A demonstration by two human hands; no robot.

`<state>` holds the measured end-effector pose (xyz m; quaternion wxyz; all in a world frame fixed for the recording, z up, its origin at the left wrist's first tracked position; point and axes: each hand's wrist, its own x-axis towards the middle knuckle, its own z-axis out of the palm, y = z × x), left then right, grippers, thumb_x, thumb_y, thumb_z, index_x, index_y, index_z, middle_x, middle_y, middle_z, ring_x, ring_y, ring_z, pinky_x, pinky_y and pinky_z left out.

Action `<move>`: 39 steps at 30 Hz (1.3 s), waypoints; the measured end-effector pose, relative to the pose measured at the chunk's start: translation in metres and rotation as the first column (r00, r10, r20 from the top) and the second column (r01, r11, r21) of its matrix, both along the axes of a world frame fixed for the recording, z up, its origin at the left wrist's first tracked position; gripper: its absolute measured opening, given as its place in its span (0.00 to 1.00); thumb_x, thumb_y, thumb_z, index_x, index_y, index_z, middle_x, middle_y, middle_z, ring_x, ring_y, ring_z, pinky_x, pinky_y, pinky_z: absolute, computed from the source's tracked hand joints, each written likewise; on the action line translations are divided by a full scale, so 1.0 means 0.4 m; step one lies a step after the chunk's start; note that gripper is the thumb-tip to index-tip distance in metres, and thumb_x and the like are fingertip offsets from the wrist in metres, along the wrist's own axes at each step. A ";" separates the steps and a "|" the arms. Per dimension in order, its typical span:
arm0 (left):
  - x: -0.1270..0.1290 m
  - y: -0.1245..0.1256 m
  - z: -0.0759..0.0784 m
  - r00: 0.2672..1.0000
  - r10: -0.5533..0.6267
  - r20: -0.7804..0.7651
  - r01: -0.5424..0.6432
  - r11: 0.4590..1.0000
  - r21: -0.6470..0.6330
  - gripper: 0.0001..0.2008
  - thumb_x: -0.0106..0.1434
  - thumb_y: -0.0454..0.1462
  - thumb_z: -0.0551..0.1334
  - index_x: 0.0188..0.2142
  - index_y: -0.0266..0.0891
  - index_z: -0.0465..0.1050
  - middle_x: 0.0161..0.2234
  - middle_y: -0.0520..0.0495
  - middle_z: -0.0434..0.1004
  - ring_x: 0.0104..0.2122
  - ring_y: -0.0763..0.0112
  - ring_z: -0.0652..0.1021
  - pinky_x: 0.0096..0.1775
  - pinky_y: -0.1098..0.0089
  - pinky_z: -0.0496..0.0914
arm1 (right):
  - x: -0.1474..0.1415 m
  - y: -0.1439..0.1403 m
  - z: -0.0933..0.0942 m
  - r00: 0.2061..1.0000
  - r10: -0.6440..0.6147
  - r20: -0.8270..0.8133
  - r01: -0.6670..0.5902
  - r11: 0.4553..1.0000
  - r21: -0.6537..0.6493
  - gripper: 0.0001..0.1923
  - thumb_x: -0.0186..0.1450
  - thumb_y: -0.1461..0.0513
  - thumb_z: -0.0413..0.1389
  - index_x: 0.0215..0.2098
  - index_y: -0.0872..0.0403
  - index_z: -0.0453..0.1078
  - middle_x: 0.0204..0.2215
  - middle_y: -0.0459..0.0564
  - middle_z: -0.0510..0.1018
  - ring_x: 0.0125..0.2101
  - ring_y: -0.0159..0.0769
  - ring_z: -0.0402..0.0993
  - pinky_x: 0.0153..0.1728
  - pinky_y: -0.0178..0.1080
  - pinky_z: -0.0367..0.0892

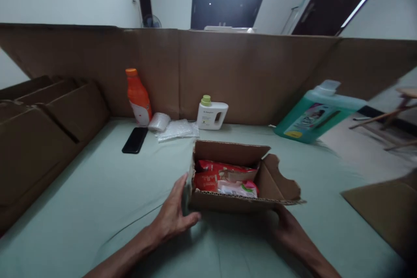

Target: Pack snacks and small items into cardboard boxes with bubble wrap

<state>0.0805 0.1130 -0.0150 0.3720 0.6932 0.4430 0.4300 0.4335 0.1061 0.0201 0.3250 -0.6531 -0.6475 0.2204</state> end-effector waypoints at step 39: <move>-0.367 0.228 0.191 0.438 0.568 0.697 -0.464 0.807 -0.366 0.16 0.53 0.46 0.68 0.37 0.39 0.75 0.35 0.49 0.81 0.36 0.65 0.81 0.36 0.70 0.74 | -0.243 0.265 -0.107 0.984 -0.063 -0.168 0.067 0.998 0.016 0.21 0.52 0.48 0.58 0.39 0.52 0.74 0.38 0.53 0.85 0.41 0.55 0.80 0.42 0.47 0.76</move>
